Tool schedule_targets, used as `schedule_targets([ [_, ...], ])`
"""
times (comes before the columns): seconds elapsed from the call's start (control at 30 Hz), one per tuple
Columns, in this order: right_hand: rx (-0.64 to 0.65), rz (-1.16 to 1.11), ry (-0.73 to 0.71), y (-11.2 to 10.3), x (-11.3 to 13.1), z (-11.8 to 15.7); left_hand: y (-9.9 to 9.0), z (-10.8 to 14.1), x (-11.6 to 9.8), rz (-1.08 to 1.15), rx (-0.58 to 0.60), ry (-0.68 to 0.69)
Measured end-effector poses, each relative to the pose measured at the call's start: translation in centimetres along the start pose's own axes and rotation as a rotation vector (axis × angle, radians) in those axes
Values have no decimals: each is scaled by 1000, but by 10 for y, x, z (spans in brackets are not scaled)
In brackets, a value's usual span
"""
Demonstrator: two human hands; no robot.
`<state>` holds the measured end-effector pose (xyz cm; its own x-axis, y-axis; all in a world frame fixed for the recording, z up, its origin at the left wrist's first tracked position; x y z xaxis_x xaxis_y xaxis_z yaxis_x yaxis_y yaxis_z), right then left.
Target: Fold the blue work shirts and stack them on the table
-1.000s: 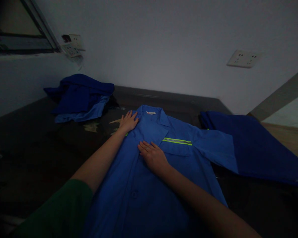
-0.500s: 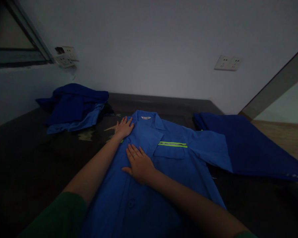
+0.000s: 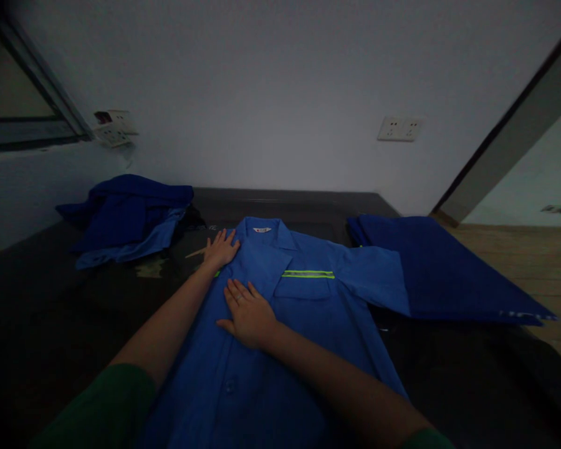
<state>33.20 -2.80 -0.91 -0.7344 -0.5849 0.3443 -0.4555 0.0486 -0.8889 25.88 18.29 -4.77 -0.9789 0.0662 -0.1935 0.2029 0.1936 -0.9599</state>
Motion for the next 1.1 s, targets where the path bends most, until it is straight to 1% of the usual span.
schedule_targets([
  [0.07,-10,-31,-12,-9,4,3,-5,1,-2,36,-48,12],
  [0.1,-20,-53,-15,-17,7,7,-11,2,-4,60,-89,15],
  [0.17,-37,-112,0,-42,14,24,-28,7,-7,102,-194,25],
  [0.23,-39,-204,50,-74,22,55,-48,14,-14,126,-292,60],
  [0.3,-32,-323,143,-107,27,102,-70,23,-27,153,-389,108],
  [0.37,-61,-436,311,-134,24,161,-89,32,-47,198,-463,155],
  [0.4,-114,-474,431,-145,17,194,-95,37,-63,231,-471,195],
  [0.43,-204,-506,563,-155,8,229,-99,43,-85,264,-454,248],
  [0.47,-289,-542,695,-161,-1,265,-99,51,-111,296,-417,313],
  [0.5,-365,-574,844,-163,-10,302,-98,61,-142,335,-361,400],
  [0.57,-506,-596,1118,-159,-26,369,-91,92,-210,396,-229,573],
  [0.6,-560,-588,1226,-154,-31,398,-85,113,-247,434,-128,681],
  [0.63,-607,-570,1302,-149,-35,420,-79,137,-282,456,-42,769],
  [0.67,-647,-549,1348,-143,-37,437,-74,160,-312,458,22,827],
  [0.7,-678,-532,1369,-136,-38,448,-68,182,-337,445,71,868],
  [0.73,-703,-524,1374,-128,-38,455,-63,202,-360,426,99,905],
  [0.77,-726,-527,1367,-118,-38,458,-58,219,-377,401,107,924],
  [0.83,-765,-558,1339,-99,-36,456,-50,238,-401,367,65,914],
  [0.9,-775,-618,1302,-78,-34,447,-44,239,-409,378,19,829],
  [0.93,-772,-652,1287,-68,-33,442,-41,233,-409,425,26,753],
  [1.0,-761,-710,1284,-53,-30,433,-31,215,-403,564,102,557],
  [1.03,-758,-735,1299,-47,-28,431,-25,205,-398,627,143,462],
  [1.1,-761,-781,1355,-39,-23,429,-19,183,-386,729,190,308],
])
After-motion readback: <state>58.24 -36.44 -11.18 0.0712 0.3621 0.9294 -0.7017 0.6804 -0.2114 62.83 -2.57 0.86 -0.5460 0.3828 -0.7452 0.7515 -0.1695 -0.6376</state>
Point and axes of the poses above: each hand's wrist, its own z-axis away from the middle knuckle, its own y-axis out of the palm, x = y × z, the point moved 9 cm from there along -z, towards the middle knuckle, and after that the axes turned 13 degrees about -x, right-handed, at the moved point
